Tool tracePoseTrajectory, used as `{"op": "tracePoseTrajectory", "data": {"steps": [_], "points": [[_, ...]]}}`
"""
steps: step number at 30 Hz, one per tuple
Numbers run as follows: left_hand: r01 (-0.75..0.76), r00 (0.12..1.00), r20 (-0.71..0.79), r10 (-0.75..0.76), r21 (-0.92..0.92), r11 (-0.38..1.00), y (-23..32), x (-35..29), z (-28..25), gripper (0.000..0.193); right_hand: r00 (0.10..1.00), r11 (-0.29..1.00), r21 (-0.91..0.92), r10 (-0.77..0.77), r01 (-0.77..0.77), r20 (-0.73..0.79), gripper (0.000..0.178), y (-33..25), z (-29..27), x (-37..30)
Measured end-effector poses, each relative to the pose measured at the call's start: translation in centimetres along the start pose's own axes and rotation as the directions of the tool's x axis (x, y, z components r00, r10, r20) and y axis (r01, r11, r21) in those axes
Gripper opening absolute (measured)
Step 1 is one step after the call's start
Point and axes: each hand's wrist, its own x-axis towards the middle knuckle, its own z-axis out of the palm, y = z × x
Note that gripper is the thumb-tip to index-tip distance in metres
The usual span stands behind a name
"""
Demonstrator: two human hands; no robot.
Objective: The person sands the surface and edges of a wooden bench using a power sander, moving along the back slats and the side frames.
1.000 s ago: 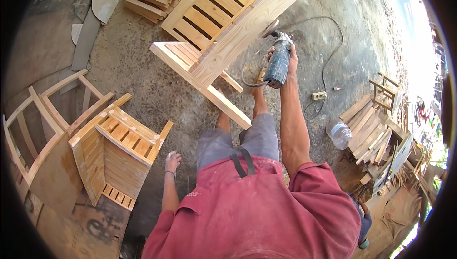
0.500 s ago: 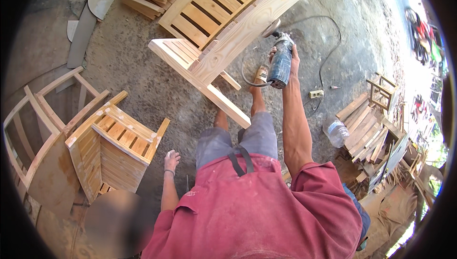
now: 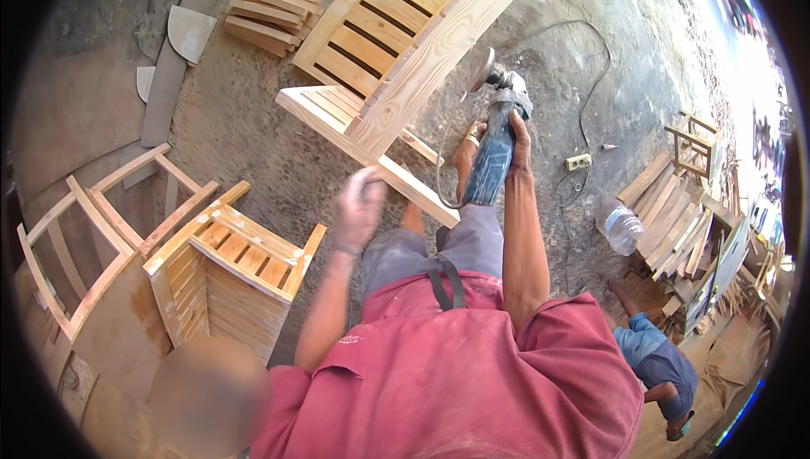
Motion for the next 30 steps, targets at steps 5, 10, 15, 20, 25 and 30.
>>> {"op": "tracePoseTrajectory", "data": {"steps": [5, 10, 15, 20, 25, 30], "points": [[0.335, 0.770, 0.621, -0.145, -0.200, 0.921, 4.5, 3.4, 14.1, 0.065, 0.983, 0.986, -0.054, -0.149, 0.156, 0.110, 0.055, -1.0, 0.7, -4.0], [0.143, 0.876, 0.476, -0.075, -0.109, 0.984, 6.0, 3.3, 18.9, 0.063, 0.964, 0.916, -0.306, -0.266, 0.257, 0.014, 0.052, -3.5, 1.1, -4.5], [0.218, 0.826, 0.489, -0.279, 0.178, 0.959, 4.4, 5.4, 20.9, 0.057, 0.930, 0.883, -0.431, -0.301, 0.187, -0.212, 0.044, -2.1, -3.2, 0.3], [0.205, 0.803, 0.464, -0.374, 0.375, 0.904, 5.7, 8.5, 20.3, 0.063, 0.995, 0.996, -0.086, -0.013, 0.005, -0.098, 0.060, -2.9, -2.9, 2.4], [0.103, 0.669, 0.691, -0.273, 0.277, 0.955, 5.9, 13.0, 16.6, 0.078, 0.999, 0.992, 0.129, 0.015, -0.009, -0.048, 0.064, -1.4, -1.8, 4.6], [-0.133, 0.902, 0.427, -0.062, 0.412, 0.901, 1.0, 21.5, 11.0, 0.074, 0.996, 0.990, 0.139, -0.013, 0.025, -0.085, 0.065, -0.6, -0.1, 6.2]]}}
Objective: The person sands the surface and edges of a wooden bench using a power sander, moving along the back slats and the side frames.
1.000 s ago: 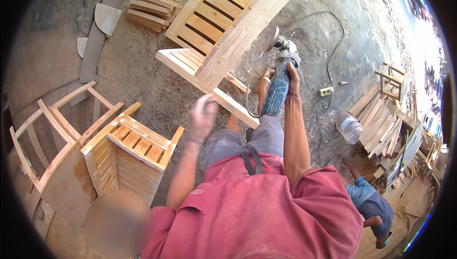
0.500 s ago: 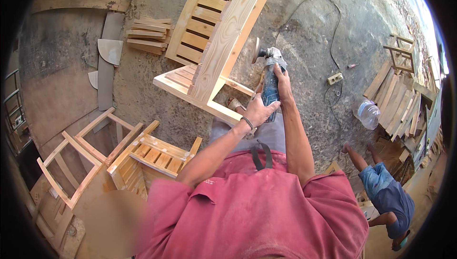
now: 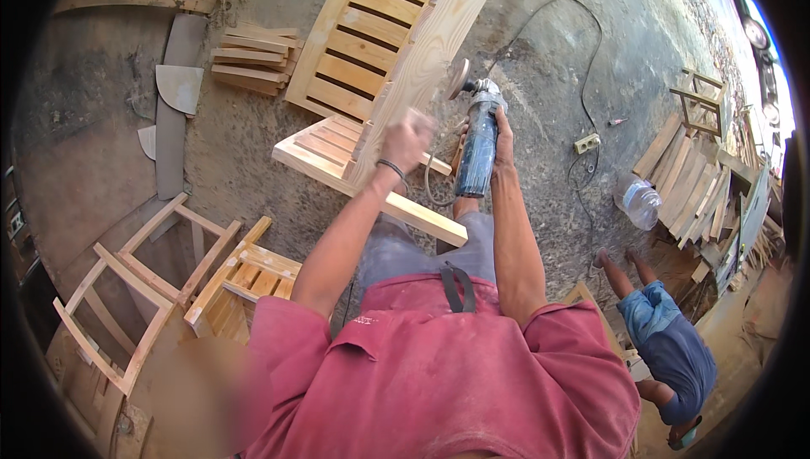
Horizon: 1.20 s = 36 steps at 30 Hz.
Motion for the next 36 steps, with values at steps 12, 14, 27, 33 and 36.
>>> {"op": "tracePoseTrajectory", "data": {"steps": [12, 14, 27, 33, 36], "points": [[0.301, 0.954, -0.119, -0.276, 0.387, 0.872, -10.6, 2.7, 0.0, 0.085, 0.999, 0.998, 0.047, 0.047, -0.046, -0.019, 0.072, 0.3, 2.7, 1.4], [0.303, 0.953, -0.114, -0.282, 0.391, 0.869, -10.6, 2.7, -0.2, 0.085, 0.998, 0.999, 0.014, 0.038, -0.037, -0.045, 0.071, 0.3, 2.8, 1.4], [0.364, 0.925, -0.036, -0.379, 0.376, 0.852, -9.8, 3.1, -1.0, 0.086, 0.996, 0.999, 0.010, 0.032, -0.031, -0.083, 0.068, 1.0, 3.2, 1.1], [0.390, 0.903, 0.030, -0.429, 0.363, 0.846, -10.0, 3.7, -1.3, 0.087, 0.995, 0.999, -0.039, 0.015, -0.019, -0.098, 0.069, 1.5, 2.9, 0.9], [0.423, 0.874, 0.074, -0.481, 0.374, 0.825, -9.8, 4.2, -1.6, 0.089, 0.992, 0.999, -0.047, 0.002, -0.008, -0.124, 0.069, 1.8, 2.9, 0.9]]}}
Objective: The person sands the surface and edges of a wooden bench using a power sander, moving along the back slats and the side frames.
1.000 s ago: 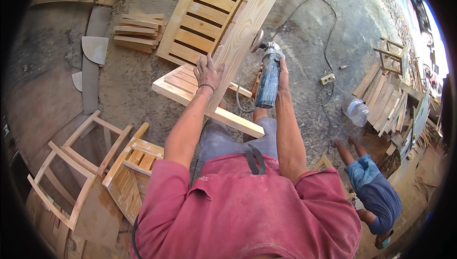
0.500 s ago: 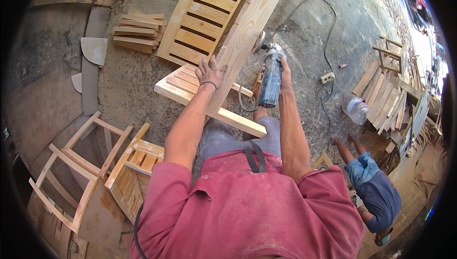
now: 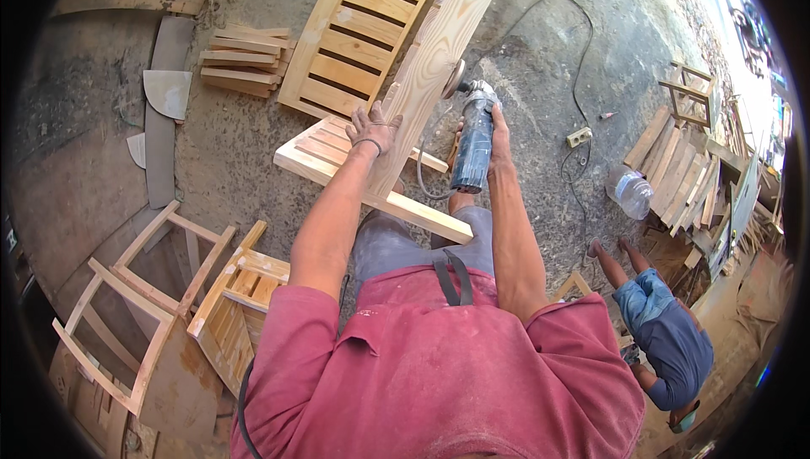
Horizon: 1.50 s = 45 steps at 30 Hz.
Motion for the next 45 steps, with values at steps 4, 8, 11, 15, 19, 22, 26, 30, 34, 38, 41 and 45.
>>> {"op": "tracePoseTrajectory", "data": {"steps": [4, 8, 11, 15, 19, 22, 26, 30, 34, 38, 41, 45], "points": [[0.019, 0.997, 0.077, -0.017, -0.022, 1.000, 0.1, 0.2, -0.8, 0.092, 0.999, 0.999, 0.040, 0.030, -0.031, 0.026, 0.067, -0.1, 0.1, -0.1], [0.001, 0.997, 0.083, 0.000, -0.008, 1.000, 0.1, 0.1, -0.9, 0.094, 0.999, 0.999, 0.047, 0.000, -0.001, 0.035, 0.065, -0.5, 0.3, 0.3], [0.020, 0.996, 0.092, -0.019, -0.011, 1.000, 0.0, 0.3, -0.8, 0.092, 1.000, 0.998, 0.066, 0.015, -0.016, 0.016, 0.063, -0.6, 0.5, 0.3], [0.022, 0.995, 0.095, -0.021, -0.010, 1.000, -0.1, 0.7, -0.6, 0.091, 0.999, 0.999, 0.051, 0.017, -0.019, 0.041, 0.060, -0.8, 0.4, 0.3], [0.027, 0.995, 0.100, -0.027, -0.004, 1.000, 0.0, 0.8, -0.5, 0.091, 1.000, 0.998, 0.063, 0.002, -0.003, 0.011, 0.058, -0.6, 0.6, 0.4], [0.026, 0.994, 0.106, -0.026, 0.001, 1.000, -0.1, 0.9, -0.5, 0.091, 1.000, 0.999, 0.037, 0.003, -0.003, 0.011, 0.057, -0.2, 0.1, 0.2], [0.027, 0.994, 0.107, -0.028, 0.011, 1.000, -0.2, 1.2, -0.3, 0.092, 1.000, 0.998, 0.065, 0.009, -0.010, 0.024, 0.057, 0.9, -0.1, -0.1], [0.014, 0.993, 0.118, -0.017, 0.025, 1.000, -0.4, 1.5, -0.4, 0.092, 1.000, 0.994, 0.106, 0.031, -0.030, -0.003, 0.057, 1.6, 0.0, 0.0], [0.006, 0.993, 0.119, -0.010, 0.030, 1.000, -0.5, 1.5, -0.5, 0.093, 0.999, 0.993, 0.118, 0.010, -0.015, 0.043, 0.057, 1.1, 0.2, 0.3], [-0.005, 0.993, 0.120, 0.001, 0.036, 0.999, -0.7, 1.3, -0.6, 0.094, 0.999, 0.997, 0.075, 0.006, -0.009, 0.048, 0.057, -0.7, 0.7, 1.2], [-0.013, 0.995, 0.103, 0.010, 0.029, 1.000, -0.6, 1.1, -0.4, 0.094, 1.000, 0.992, 0.124, -0.007, 0.007, -0.008, 0.057, -0.8, 1.4, 1.3], [-0.007, 0.996, 0.086, 0.003, 0.043, 0.999, -0.3, 1.2, -0.2, 0.094, 1.000, 0.998, 0.060, -0.014, 0.013, 0.020, 0.057, 0.8, 0.3, 0.2]]}}
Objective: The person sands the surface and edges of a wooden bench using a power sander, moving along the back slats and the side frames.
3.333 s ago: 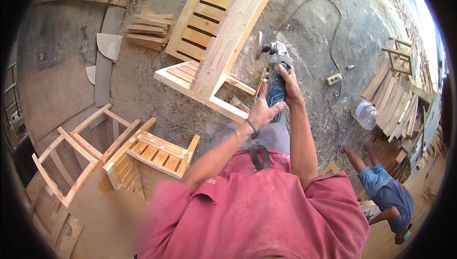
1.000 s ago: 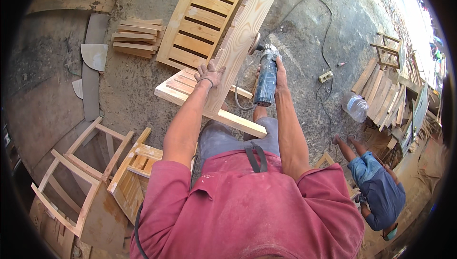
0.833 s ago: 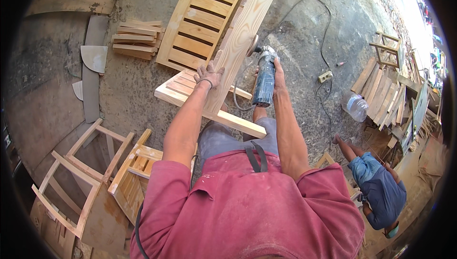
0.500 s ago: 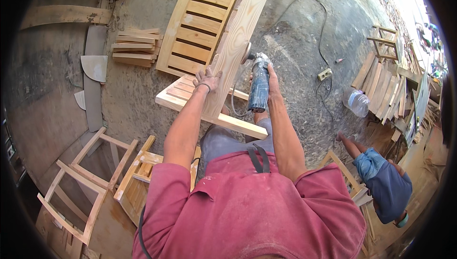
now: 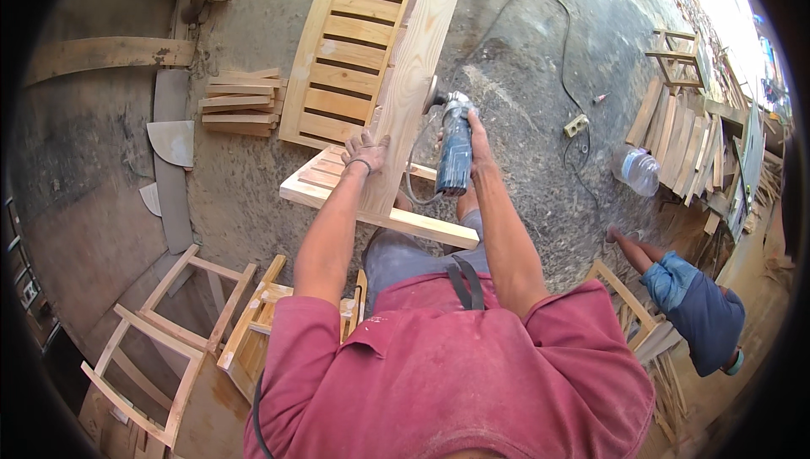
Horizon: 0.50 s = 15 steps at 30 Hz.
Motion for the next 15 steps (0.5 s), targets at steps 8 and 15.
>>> {"op": "tracePoseTrajectory", "data": {"steps": [8, 15], "points": [[-0.230, 0.916, -0.340, 0.214, -0.009, 0.973, -0.7, 3.4, 0.3, 0.088, 0.998, 0.997, 0.047, 0.053, -0.054, 0.028, 0.049, -1.0, -3.3, -2.8], [-0.367, 0.607, -0.712, 0.354, 0.144, 0.919, 13.8, 2.2, -1.8, 0.102, 0.994, 0.992, 0.112, 0.045, -0.057, 0.104, 0.055, -13.0, -10.8, -1.9]]}}
